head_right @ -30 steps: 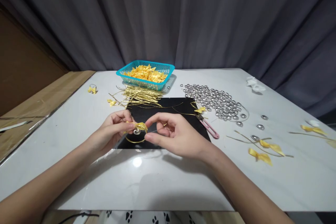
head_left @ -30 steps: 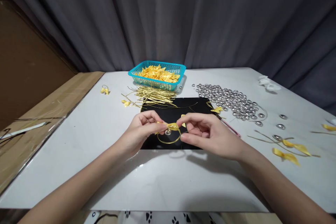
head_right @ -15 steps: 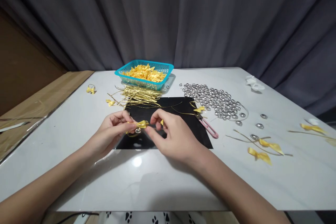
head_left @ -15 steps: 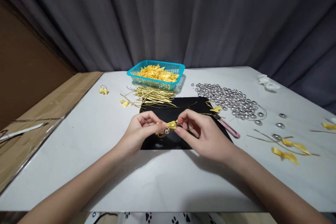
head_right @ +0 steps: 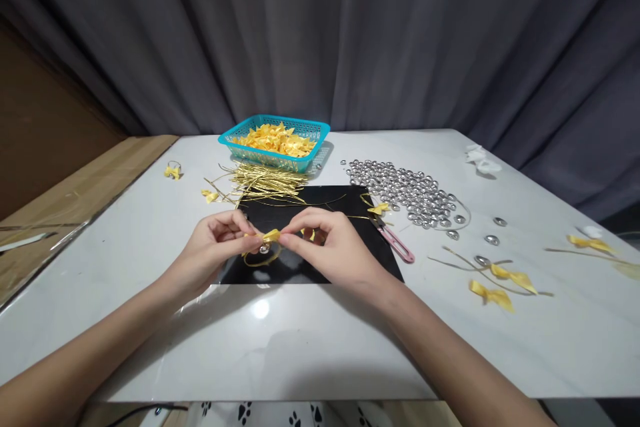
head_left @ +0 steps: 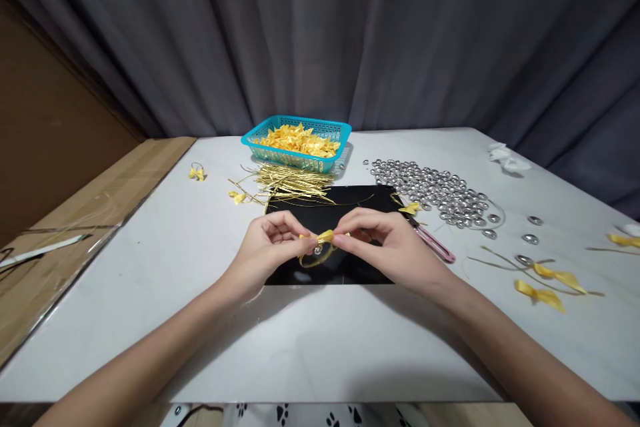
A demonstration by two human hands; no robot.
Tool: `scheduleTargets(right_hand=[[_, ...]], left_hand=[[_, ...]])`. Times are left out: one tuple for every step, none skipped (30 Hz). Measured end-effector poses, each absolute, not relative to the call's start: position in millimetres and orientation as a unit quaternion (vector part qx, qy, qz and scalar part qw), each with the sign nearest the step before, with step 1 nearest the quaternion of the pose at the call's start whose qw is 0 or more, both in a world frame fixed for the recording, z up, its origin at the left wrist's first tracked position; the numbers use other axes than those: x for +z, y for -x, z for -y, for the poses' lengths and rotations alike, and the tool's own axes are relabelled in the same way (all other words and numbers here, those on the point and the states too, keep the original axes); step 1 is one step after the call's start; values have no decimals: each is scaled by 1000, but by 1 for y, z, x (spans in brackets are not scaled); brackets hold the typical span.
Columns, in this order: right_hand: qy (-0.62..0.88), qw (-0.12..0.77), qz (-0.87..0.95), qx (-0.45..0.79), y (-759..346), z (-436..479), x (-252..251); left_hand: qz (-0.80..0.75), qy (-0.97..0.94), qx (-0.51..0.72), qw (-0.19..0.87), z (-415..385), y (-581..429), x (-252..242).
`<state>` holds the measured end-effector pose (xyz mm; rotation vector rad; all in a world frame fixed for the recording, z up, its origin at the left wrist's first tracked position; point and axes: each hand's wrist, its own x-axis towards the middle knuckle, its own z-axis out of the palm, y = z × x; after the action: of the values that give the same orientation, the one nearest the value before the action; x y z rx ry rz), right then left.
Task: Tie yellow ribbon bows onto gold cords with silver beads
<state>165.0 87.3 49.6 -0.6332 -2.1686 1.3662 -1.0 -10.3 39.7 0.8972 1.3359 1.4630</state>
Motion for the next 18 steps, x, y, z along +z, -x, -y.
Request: scheduleTargets(right_hand=[[234,259,805,480,-165,-88,50],[234,268,815,456,-166,-88,50],[231,277,827,431,-166,-88,50],[228,287,837,406,-166,-88,50],[222,295,847,382,-167,-87,49],[218,301,855,361,-167,-87,49],[214,307,860,346,-168,-86,49],[214,311,862,339,-168,-85,49],[217,311,858,346,-169,-85,50],[221,305,849,371,-169,-85,51],[224,289,833,415,-170,-85,52],[228,265,807,476,-170,-85,54],[229,236,769,549,-170,-86,56],[228,204,722,621,-170,-86,57],[228,177,672,682,-170,-87,59],[230,162,626,728,-169,-88,59],[236,157,589,757,-169,-88,60],[246,159,566,771,-169,-89,60]], left_hand=[[-547,-366,596,459,10,1,40],[-549,-368,596,456,9,1,40],[-551,-369,596,453,9,0,41],[-554,-371,594,451,9,0,41],[-556,-373,592,448,9,-1,41],[-560,-375,589,445,9,-2,42],[-565,-377,585,443,8,-3,42],[-570,-379,580,440,8,-3,42],[-576,-381,576,437,8,-4,42],[-582,-383,571,435,8,-4,42],[-587,-384,566,432,8,-4,41],[-592,-387,561,430,8,-5,41],[-596,-389,558,427,9,-5,41],[-599,-391,556,423,9,-4,41],[-602,-391,555,420,9,-4,41],[-605,-391,555,417,9,-4,41],[-607,-389,555,415,9,-4,41],[-608,-386,556,415,8,-4,42]])
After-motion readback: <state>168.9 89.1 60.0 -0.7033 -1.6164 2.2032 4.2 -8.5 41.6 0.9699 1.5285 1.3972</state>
